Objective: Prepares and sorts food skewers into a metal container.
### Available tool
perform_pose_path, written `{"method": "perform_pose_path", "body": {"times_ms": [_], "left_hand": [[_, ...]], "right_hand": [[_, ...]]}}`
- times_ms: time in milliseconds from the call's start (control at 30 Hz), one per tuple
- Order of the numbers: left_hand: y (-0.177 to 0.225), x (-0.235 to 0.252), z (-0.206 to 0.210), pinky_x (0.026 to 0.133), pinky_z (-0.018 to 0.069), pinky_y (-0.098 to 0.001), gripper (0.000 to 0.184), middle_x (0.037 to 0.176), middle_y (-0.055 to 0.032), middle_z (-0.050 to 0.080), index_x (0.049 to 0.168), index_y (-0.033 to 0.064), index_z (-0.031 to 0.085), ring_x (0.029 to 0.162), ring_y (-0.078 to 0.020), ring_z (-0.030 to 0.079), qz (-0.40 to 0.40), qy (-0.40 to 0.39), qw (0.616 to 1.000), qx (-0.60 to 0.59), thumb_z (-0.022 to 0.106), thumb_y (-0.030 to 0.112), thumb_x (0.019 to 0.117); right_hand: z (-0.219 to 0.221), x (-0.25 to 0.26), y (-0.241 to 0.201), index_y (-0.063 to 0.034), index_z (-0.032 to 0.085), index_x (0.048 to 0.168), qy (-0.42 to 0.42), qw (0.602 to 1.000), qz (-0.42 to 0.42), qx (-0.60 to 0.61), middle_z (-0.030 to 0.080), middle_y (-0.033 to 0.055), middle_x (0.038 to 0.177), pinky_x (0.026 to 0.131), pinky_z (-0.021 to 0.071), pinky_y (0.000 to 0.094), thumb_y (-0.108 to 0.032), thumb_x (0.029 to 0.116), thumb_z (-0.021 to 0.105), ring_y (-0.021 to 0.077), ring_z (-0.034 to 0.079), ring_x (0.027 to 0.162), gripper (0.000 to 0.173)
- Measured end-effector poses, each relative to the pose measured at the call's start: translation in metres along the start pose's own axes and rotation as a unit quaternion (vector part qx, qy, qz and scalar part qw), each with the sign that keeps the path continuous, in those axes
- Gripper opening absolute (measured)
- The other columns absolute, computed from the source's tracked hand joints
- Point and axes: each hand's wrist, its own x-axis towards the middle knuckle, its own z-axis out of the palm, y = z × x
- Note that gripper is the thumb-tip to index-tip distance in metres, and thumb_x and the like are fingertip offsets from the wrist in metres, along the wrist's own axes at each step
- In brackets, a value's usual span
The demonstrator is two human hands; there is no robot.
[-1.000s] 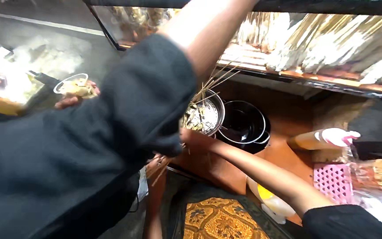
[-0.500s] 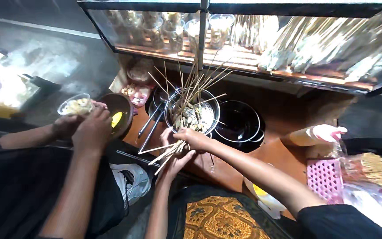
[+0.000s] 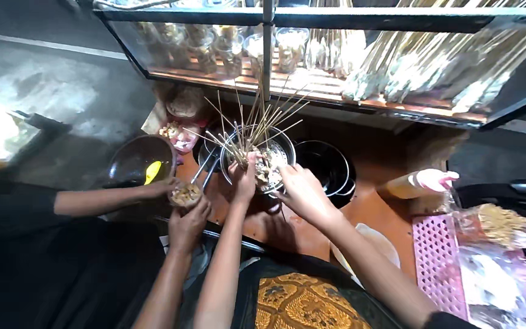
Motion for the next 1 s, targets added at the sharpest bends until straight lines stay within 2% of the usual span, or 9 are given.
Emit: {"method": "perform_pose_path", "body": {"times_ms": [133, 200, 300, 367, 467, 633, 733, 833, 1000], "left_hand": [[-0.017, 0.006, 0.012, 0.104, 0.0443, -0.0434, 0.047, 0.094, -0.0033, 0.069, 0.102, 0.0104, 0.072, 0.100, -0.0159, 0.064, -0.042, 0.005, 0.998, 0.056, 0.044, 0.047, 0.1073], [-0.022, 0.009, 0.021, 0.094, 0.0483, -0.0413, 0.052, 0.089, -0.0037, 0.064, 0.102, 0.0103, 0.069, 0.091, -0.0154, 0.062, -0.057, 0.023, 0.997, 0.036, 0.043, 0.056, 0.1051], [-0.015, 0.015, 0.033, 0.078, 0.0511, -0.0331, 0.051, 0.080, 0.0012, 0.059, 0.096, 0.0118, 0.067, 0.077, -0.0091, 0.059, -0.077, 0.062, 0.995, -0.022, 0.046, 0.057, 0.1037], [-0.010, 0.019, 0.038, 0.069, 0.0520, -0.0283, 0.045, 0.072, 0.0046, 0.058, 0.087, 0.0136, 0.065, 0.067, -0.0062, 0.058, -0.057, 0.091, 0.992, -0.060, 0.049, 0.051, 0.1046], [-0.009, 0.025, 0.038, 0.061, 0.0563, -0.0281, 0.036, 0.064, 0.0058, 0.060, 0.079, 0.0146, 0.063, 0.058, -0.0072, 0.061, -0.003, 0.136, 0.985, -0.102, 0.055, 0.039, 0.1051], [-0.011, 0.022, 0.035, 0.068, 0.0546, -0.0311, 0.043, 0.070, 0.0041, 0.060, 0.085, 0.0157, 0.066, 0.066, -0.0080, 0.061, -0.044, 0.110, 0.993, -0.029, 0.052, 0.053, 0.1036], [-0.014, 0.020, 0.033, 0.076, 0.0527, -0.0341, 0.046, 0.076, 0.0029, 0.060, 0.093, 0.0146, 0.067, 0.075, -0.0093, 0.061, -0.081, 0.081, 0.993, -0.007, 0.050, 0.056, 0.1029], [-0.009, 0.022, 0.033, 0.071, 0.0531, -0.0306, 0.042, 0.073, 0.0044, 0.060, 0.089, 0.0166, 0.067, 0.069, -0.0078, 0.060, -0.089, 0.110, 0.990, -0.025, 0.054, 0.055, 0.1022], [-0.006, 0.023, 0.038, 0.073, 0.0521, -0.0305, 0.039, 0.073, 0.0043, 0.060, 0.089, 0.0156, 0.067, 0.071, -0.0076, 0.060, -0.093, 0.130, 0.986, -0.045, 0.056, 0.050, 0.1022]], "right_hand": [[0.019, -0.055, 0.027, -0.0152, 0.049, 0.151, -0.086, 0.994, 0.071, 0.003, 0.070, 0.0182, 0.116, 0.083, 0.0552, 0.0609, -0.018, 0.0934, 0.073, 0.0410, 0.070, 0.101, 0.062], [0.046, -0.060, 0.040, -0.0232, 0.046, 0.155, -0.091, 0.995, 0.035, 0.036, 0.070, 0.0153, 0.116, 0.078, 0.0561, 0.0599, -0.023, 0.0936, 0.074, 0.0376, 0.071, 0.093, 0.067], [0.096, -0.051, 0.060, -0.0222, 0.068, 0.136, -0.007, 0.993, -0.061, 0.099, 0.072, 0.0116, 0.112, 0.077, 0.0585, 0.0553, -0.033, 0.0989, 0.067, 0.0308, 0.072, 0.091, 0.038], [0.102, -0.042, 0.066, -0.0195, 0.070, 0.133, -0.050, 0.981, -0.100, 0.157, 0.071, 0.0110, 0.120, 0.090, 0.0565, 0.0527, -0.022, 0.1036, 0.058, 0.0287, 0.071, 0.104, 0.032], [0.100, -0.038, 0.067, -0.0154, 0.070, 0.132, -0.078, 0.971, -0.150, 0.169, 0.070, 0.0107, 0.125, 0.098, 0.0541, 0.0525, 0.004, 0.0928, 0.059, 0.0293, 0.067, 0.115, 0.045], [0.116, -0.033, 0.076, -0.0149, 0.077, 0.110, 0.140, 0.963, -0.216, 0.079, 0.076, 0.0043, 0.098, 0.076, 0.0597, 0.0433, -0.023, 0.1049, 0.058, 0.0231, 0.073, 0.090, 0.021], [0.102, -0.029, 0.069, -0.0068, 0.078, 0.112, 0.272, 0.928, -0.134, 0.217, 0.076, 0.0062, 0.091, 0.078, 0.0606, 0.0304, -0.019, 0.1044, 0.059, 0.0124, 0.072, 0.081, 0.024], [0.084, -0.010, 0.070, -0.0003, 0.077, 0.109, 0.358, 0.864, -0.018, 0.355, 0.066, 0.0049, 0.088, 0.078, 0.0520, 0.0198, -0.013, 0.1018, 0.059, 0.0046, 0.060, 0.081, 0.024], [0.086, 0.034, 0.096, -0.0048, 0.070, 0.130, 0.380, 0.783, 0.121, 0.478, 0.063, 0.0131, 0.116, 0.077, 0.0554, 0.0255, -0.017, 0.1030, 0.061, 0.0132, 0.063, 0.092, 0.031]]}}
